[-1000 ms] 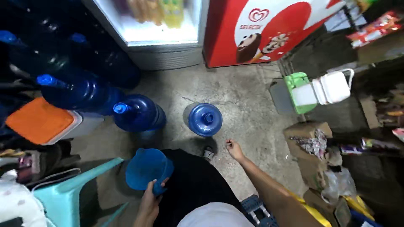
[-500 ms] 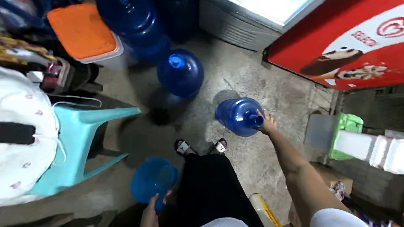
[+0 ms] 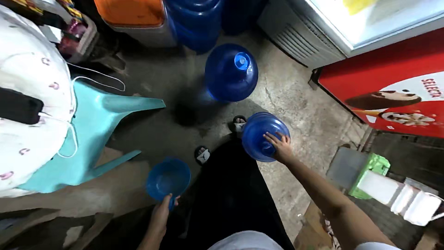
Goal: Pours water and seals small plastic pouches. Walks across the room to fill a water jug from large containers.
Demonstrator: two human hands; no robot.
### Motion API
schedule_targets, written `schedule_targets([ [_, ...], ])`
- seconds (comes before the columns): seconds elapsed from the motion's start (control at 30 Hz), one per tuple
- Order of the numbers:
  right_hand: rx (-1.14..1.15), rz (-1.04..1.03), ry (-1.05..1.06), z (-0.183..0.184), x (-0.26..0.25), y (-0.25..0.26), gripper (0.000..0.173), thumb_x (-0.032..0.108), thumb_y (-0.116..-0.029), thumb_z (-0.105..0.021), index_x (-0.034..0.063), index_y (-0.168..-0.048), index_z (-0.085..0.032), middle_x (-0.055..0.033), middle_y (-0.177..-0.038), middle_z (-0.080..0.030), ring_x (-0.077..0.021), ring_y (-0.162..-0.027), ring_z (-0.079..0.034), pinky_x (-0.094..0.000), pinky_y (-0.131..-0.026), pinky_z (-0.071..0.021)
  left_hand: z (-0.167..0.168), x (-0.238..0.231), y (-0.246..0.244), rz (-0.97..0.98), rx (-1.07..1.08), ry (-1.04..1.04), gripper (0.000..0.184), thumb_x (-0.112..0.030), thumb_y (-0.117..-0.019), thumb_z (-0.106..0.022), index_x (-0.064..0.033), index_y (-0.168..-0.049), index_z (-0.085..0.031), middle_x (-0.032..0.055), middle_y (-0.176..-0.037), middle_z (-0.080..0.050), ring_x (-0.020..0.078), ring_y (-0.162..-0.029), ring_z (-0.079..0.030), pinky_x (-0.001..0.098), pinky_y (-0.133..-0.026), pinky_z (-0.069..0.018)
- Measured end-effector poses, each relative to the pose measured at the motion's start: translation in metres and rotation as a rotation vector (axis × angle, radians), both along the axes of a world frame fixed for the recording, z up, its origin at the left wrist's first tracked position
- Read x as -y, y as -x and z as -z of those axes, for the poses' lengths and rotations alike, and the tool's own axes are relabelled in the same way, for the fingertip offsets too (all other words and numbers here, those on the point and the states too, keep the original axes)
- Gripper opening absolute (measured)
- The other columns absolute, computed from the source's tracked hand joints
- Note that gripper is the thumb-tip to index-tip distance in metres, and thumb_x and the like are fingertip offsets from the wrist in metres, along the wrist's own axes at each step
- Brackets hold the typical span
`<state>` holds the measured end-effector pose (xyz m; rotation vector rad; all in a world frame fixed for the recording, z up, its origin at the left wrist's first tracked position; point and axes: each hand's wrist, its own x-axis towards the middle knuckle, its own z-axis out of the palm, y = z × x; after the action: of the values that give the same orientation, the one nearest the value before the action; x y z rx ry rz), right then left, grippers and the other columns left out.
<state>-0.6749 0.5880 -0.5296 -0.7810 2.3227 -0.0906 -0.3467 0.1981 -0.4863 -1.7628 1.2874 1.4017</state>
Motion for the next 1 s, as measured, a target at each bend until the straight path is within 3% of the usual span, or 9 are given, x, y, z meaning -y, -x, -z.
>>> schedule_targets([
  [0.07, 0.029, -0.165, 0.212, 0.021, 0.009, 0.017, 0.083, 0.029, -0.0689, -0.089, 0.02, -0.145, -0.059, -0.0047, -0.145, -0.062, -0.0429, -0.137, -0.049, -0.0706, -0.107, -0.034, 0.012, 0.004, 0.007, 0.046, -0.02, 0.028, 0.043, -0.031, -0.111, -0.04, 0.003, -0.118, -0.064, 0.01, -0.102, -0.071, 0.0157, -0.094, -0.064, 0.037, -0.089, -0.0501],
  [0.13, 0.116, -0.293, 0.341, 0.041, 0.03, 0.04, 0.08, 0.029, -0.0673, -0.091, 0.0137, -0.14, -0.062, -0.0081, -0.138, -0.065, -0.0404, -0.134, -0.053, -0.0665, -0.109, -0.0371, 0.026, 0.003, 0.013, 0.085, -0.019, 0.049, 0.043, -0.034, -0.11, -0.043, 0.0013, -0.115, -0.066, 0.0077, -0.096, -0.07, 0.015, -0.089, -0.063, 0.0378, -0.086, -0.05],
  [0.23, 0.347, -0.291, 0.309, 0.056, 0.07, 0.044, 0.067, 0.026, -0.0707, -0.092, 0.0041, -0.129, -0.067, -0.0165, -0.128, -0.068, -0.0356, -0.127, -0.06, -0.0526, -0.112, -0.0435, 0.045, -0.002, 0.023, 0.119, -0.016, 0.044, 0.042, -0.034, -0.1094, -0.045, 0.0015, -0.109, -0.068, 0.0068, -0.092, -0.068, 0.0142, -0.086, -0.061, 0.038, -0.085, -0.0495],
  [0.37, 0.317, -0.311, 0.302, 0.084, 0.109, 0.027, 0.062, 0.027, -0.0698, -0.092, 0.0009, -0.121, -0.068, -0.0201, -0.114, -0.071, -0.0383, -0.109, -0.069, -0.0562, -0.097, -0.054, 0.069, -0.009, 0.047, 0.172, -0.024, 0.059, 0.044, -0.035, -0.1104, -0.044, 0.0026, -0.109, -0.067, 0.0065, -0.088, -0.067, 0.0124, -0.08, -0.061, 0.0358, -0.08, -0.0506],
  [0.5, 0.244, -0.343, 0.183, 0.095, 0.157, 0.007, 0.06, 0.031, -0.0705, -0.09, 0.0002, -0.117, -0.067, -0.0194, -0.102, -0.072, -0.0381, -0.094, -0.072, -0.0582, -0.083, -0.0572, 0.09, -0.008, 0.064, 0.284, 0.023, 0.153, 0.051, -0.039, -0.1102, -0.045, 0.0065, -0.105, -0.067, 0.0169, -0.094, -0.066, 0.0225, -0.083, -0.061, 0.0443, -0.08, -0.05],
  [0.6, 0.336, -0.324, -0.036, 0.1, 0.209, -0.001, 0.059, 0.032, -0.0787, -0.085, -0.002, -0.122, -0.062, -0.024, -0.107, -0.07, -0.0432, -0.098, -0.069, -0.0619, -0.082, -0.0541, 0.112, 0.002, 0.077, 0.414, 0.014, 0.14, 0.056, -0.043, -0.1087, -0.047, 0.0091, -0.11, -0.067, 0.0262, -0.102, -0.067, 0.036, -0.097, -0.066, 0.0555, -0.091, -0.0497],
  [0.7, 0.389, -0.252, -0.238, 0.113, 0.257, -0.01, 0.063, 0.032, -0.0818, -0.083, -0.0002, -0.131, -0.058, -0.0252, -0.118, -0.067, -0.0452, -0.108, -0.066, -0.0643, -0.088, -0.052, 0.124, 0.012, 0.1, 0.483, 0.04, 0.107, 0.057, -0.046, -0.1068, -0.051, 0.0073, -0.121, -0.065, 0.03, -0.117, -0.066, 0.0417, -0.114, -0.064, 0.0585, -0.102, -0.0464],
  [0.83, 0.38, -0.223, -0.305, 0.138, 0.284, -0.027, 0.062, 0.027, -0.0826, -0.081, -0.0029, -0.131, -0.057, -0.0261, -0.12, -0.066, -0.0457, -0.11, -0.065, -0.0642, -0.088, -0.0522, 0.153, 0.014, 0.112, 0.551, 0.055, 0.15, 0.061, -0.051, -0.1038, -0.054, 0.0067, -0.119, -0.066, 0.0314, -0.117, -0.066, 0.0471, -0.115, -0.063, 0.065, -0.1, -0.0463],
  [1.0, 0.433, -0.279, -0.338, 0.168, 0.311, -0.048, 0.053, 0.019, -0.0832, -0.082, -0.0032, -0.127, -0.062, -0.0244, -0.13, -0.063, -0.0441, -0.117, -0.062, -0.0644, -0.092, -0.051, 0.175, 0.023, 0.121, 0.641, 0.044, 0.161, 0.062, -0.047, -0.103, -0.059, 0.0107, -0.126, -0.063, 0.0326, -0.138, -0.055, 0.0476, -0.132, -0.051, 0.0626, -0.108, -0.0421],
])
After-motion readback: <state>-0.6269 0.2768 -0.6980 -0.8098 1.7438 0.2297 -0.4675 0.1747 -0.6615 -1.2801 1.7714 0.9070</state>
